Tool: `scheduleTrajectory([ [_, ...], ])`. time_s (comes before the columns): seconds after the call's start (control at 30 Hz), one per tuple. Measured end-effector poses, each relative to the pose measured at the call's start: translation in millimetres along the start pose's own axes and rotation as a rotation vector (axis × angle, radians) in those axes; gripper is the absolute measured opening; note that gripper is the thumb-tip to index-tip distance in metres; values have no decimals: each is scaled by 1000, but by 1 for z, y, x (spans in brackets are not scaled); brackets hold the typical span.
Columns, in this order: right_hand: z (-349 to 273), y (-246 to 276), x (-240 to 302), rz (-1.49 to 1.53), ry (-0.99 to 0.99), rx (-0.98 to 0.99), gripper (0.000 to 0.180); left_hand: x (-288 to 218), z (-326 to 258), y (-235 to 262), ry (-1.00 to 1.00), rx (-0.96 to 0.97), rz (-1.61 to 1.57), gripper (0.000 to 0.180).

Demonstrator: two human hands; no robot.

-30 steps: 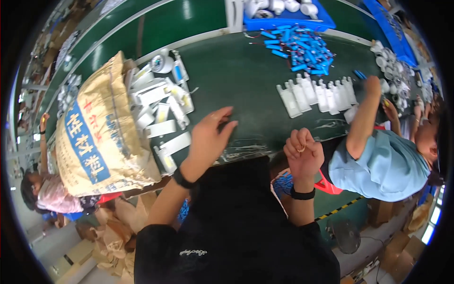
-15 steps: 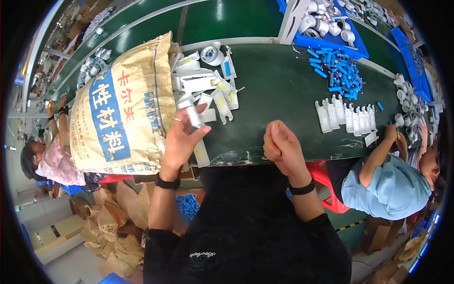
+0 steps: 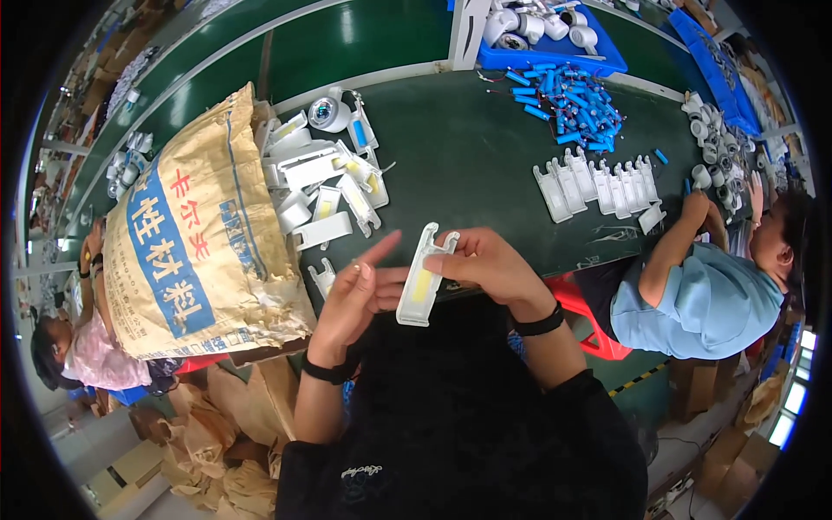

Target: The person assembles electronic components by picking up a white plastic housing, peeling a backing from a light panel, and pressing it into the housing. They then connect a blue battery to a small circuit board and tuck them into the unit before setting it aside to repeat the process.

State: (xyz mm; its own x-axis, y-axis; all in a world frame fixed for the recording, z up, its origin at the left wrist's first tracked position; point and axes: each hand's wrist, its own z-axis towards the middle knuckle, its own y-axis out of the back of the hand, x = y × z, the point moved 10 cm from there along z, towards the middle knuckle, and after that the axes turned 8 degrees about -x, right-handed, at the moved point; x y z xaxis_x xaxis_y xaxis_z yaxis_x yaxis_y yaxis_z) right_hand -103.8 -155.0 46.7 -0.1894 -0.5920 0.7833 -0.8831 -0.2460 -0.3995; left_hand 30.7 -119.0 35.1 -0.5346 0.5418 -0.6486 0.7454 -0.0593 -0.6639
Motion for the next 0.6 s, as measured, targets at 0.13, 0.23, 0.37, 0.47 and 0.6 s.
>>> scheduleTrajectory([
  [0.13, -6, -8, 14, -222, 104, 55, 34, 16, 4, -42, 1, 146, 1, 65],
  [0.23, -17, 10, 24, -624, 203, -164, 30, 18, 11, -32, -16, 69, -121, 58],
  [0.37, -72, -12, 62, -974, 1027, -414, 21, 16, 23, -11, -90, -122, -70, 49],
  [0.47, -76, -28, 59, -1081, 1124, -377, 21, 13, 21, -11, -88, -132, -52, 50],
  [0.6, -76, -36, 57, -1157, 1171, -338, 21, 13, 19, -8, -69, -147, -61, 50],
])
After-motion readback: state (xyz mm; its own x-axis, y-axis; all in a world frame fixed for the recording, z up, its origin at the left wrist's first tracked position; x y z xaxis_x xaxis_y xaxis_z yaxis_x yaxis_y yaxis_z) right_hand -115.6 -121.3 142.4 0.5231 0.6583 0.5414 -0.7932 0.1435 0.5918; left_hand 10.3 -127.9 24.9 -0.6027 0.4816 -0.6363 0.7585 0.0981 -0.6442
